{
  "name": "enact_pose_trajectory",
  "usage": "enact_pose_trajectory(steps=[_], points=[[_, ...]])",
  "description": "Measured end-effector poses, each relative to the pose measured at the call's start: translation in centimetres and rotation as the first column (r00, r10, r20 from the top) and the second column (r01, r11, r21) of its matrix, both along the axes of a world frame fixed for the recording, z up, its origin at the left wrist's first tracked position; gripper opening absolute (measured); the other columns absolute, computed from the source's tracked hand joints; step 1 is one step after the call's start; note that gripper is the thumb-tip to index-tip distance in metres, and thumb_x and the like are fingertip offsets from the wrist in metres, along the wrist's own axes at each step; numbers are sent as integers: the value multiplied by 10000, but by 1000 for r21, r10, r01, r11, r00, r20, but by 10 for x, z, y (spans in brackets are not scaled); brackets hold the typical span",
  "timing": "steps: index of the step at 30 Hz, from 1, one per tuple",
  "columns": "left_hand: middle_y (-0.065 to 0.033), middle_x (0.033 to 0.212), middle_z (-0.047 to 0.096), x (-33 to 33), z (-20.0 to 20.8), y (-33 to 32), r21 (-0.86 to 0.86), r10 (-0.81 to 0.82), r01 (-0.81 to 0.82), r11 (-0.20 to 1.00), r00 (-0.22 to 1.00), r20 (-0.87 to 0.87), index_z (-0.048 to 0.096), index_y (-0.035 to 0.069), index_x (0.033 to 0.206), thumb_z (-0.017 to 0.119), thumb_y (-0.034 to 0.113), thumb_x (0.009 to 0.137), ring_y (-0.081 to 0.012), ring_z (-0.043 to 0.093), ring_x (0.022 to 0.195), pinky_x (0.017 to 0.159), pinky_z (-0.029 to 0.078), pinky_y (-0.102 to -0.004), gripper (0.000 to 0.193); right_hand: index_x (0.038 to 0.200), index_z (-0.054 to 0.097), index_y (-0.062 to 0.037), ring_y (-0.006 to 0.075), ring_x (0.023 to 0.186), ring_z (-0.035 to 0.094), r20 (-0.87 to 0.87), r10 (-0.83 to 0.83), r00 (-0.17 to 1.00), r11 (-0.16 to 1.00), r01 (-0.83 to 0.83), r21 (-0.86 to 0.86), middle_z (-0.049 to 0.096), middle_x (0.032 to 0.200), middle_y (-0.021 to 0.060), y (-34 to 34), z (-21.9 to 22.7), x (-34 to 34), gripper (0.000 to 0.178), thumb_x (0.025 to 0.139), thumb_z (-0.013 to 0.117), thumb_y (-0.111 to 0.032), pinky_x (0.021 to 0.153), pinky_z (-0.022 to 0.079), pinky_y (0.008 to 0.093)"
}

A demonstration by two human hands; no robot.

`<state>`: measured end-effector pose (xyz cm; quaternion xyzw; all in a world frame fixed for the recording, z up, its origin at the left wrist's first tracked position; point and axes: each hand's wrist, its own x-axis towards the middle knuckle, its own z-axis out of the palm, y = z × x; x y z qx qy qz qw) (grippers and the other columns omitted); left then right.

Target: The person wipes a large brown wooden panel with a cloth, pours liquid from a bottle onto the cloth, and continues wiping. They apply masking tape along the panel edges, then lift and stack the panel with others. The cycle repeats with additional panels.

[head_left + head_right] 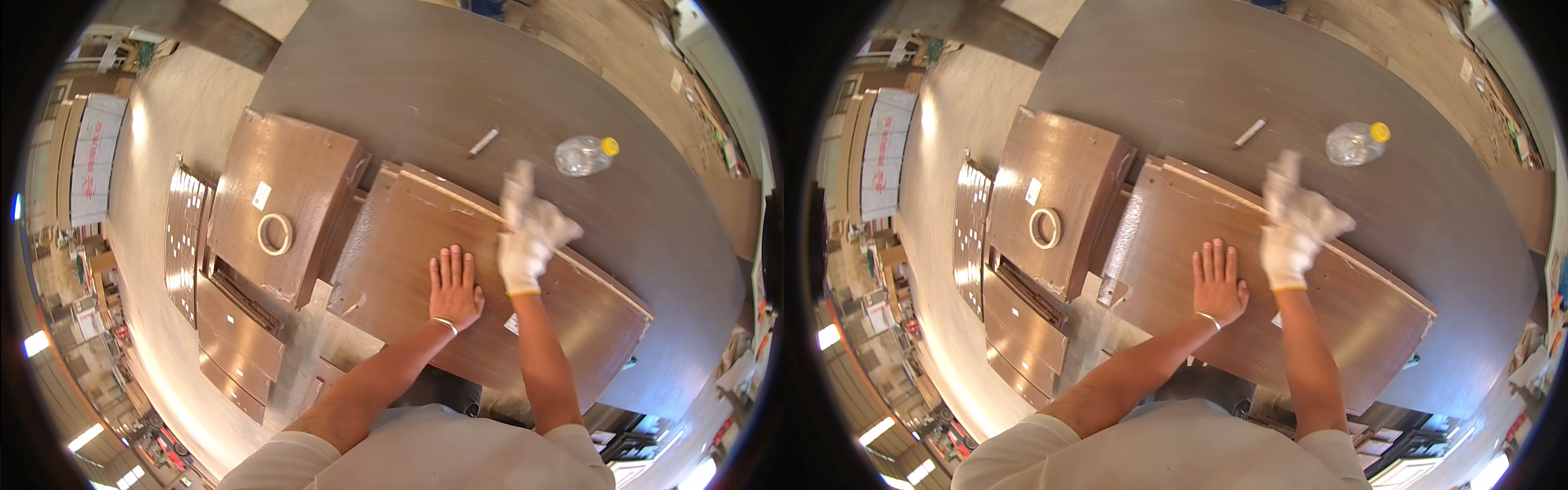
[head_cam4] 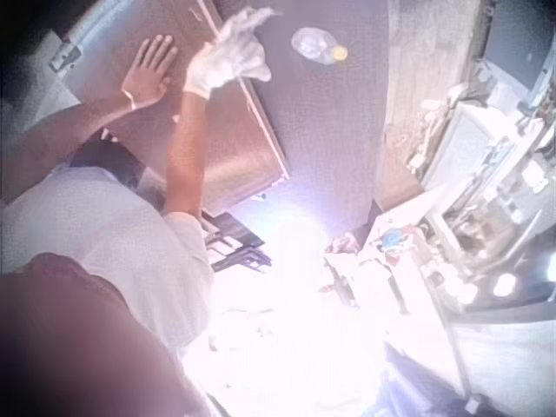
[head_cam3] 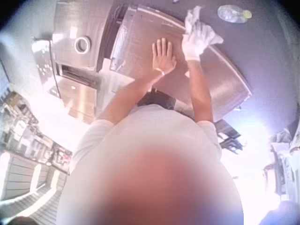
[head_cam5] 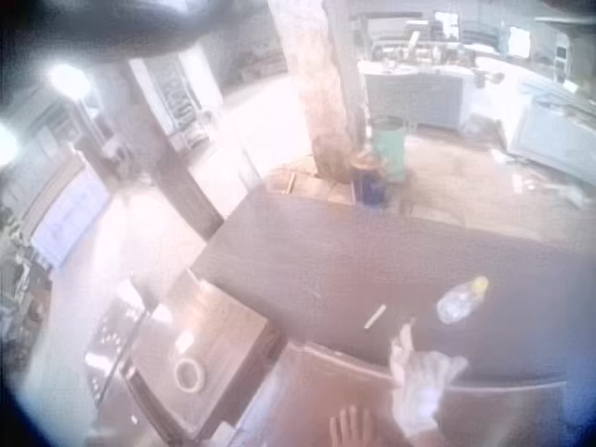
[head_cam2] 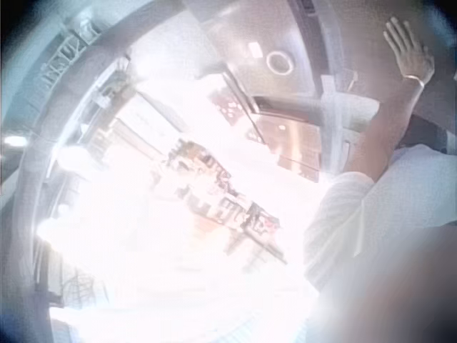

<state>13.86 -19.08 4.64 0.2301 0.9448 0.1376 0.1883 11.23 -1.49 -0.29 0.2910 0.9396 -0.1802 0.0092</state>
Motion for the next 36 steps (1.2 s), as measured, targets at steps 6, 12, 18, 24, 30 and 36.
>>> enact_pose_trajectory(steps=[6, 12, 18, 24, 30, 36], points=[[-302, 1717, 213, 5, -16, -16, 193, -112, 93, 977, 990, 89, 333, -29, 1618, 509, 420, 1011, -498, 122, 1607, 1298, 73, -646, 776, 1375, 684, -110, 281, 1502, 444, -338, 649, 681, 754, -635, 169, 625, 1494, 79, -138, 20, -145, 517, 895, 720, -299, 1290, 167, 588], [-252, 1727, 243, 10, -38, -9, 337, 23, 46, 941, 980, -197, 324, -21, 1616, 517, 324, 984, -421, 192, 1615, 1305, 154, -595, 745, 1329, 704, -208, 270, 1476, 478, -310, 949, 61, 15, -989, -148, 635, 1476, 66, -194, 66, -59, 438, 896, 681, -265, 1302, 217, 535], [-239, 1639, 418, 50, -22, -79, 418, -376, 388, 821, 919, -114, 450, -45, 1529, 576, 224, 950, -349, 349, 1555, 1317, 224, -483, 651, 1125, 728, -34, 408, 1138, 651, 94, 507, 857, 856, -486, -177, 719, 1151, 232, -176, 60, -71, 267, 934, 558, -112, 1061, 497, 536], [-199, 1525, 530, 152, 18, -198, 455, -505, 244, 857, 576, 643, 671, 23, 1315, 712, 204, 852, -351, 363, 1540, 1274, 307, -517, 499, 1099, 759, -133, 339, 1171, 665, -365, 923, 123, 103, -992, -72, 743, 1189, 150, -272, 29, 67, 273, 987, 520, -204, 1100, 469, 493], [-124, 1305, 683, 150, 43, -321, 352, -422, 332, 875, 880, 218, 703, 59, 1199, 712, 144, 849, -326, 575, 1346, 1178, 418, -505, 361, 1135, 717, -78, 227, 993, 647, -3, -235, 972, 966, 233, -110, 710, 1148, 97, -115, 92, -5, 266, 1125, 502, -233, 861, 540, 409], [-132, 1025, 739, 99, 77, -287, 495, -365, 214, 842, 902, 231, 689, 51, 1208, 688, 70, 860, -326, 703, 954, 871, 556, -459, 349, 1288, 642, -75, 255, 1294, 579, -487, 616, 619, 746, -657, 109, 642, 1251, 97, -272, 20, 72, 268, 1120, 463, -182, 1155, 453, 422]])
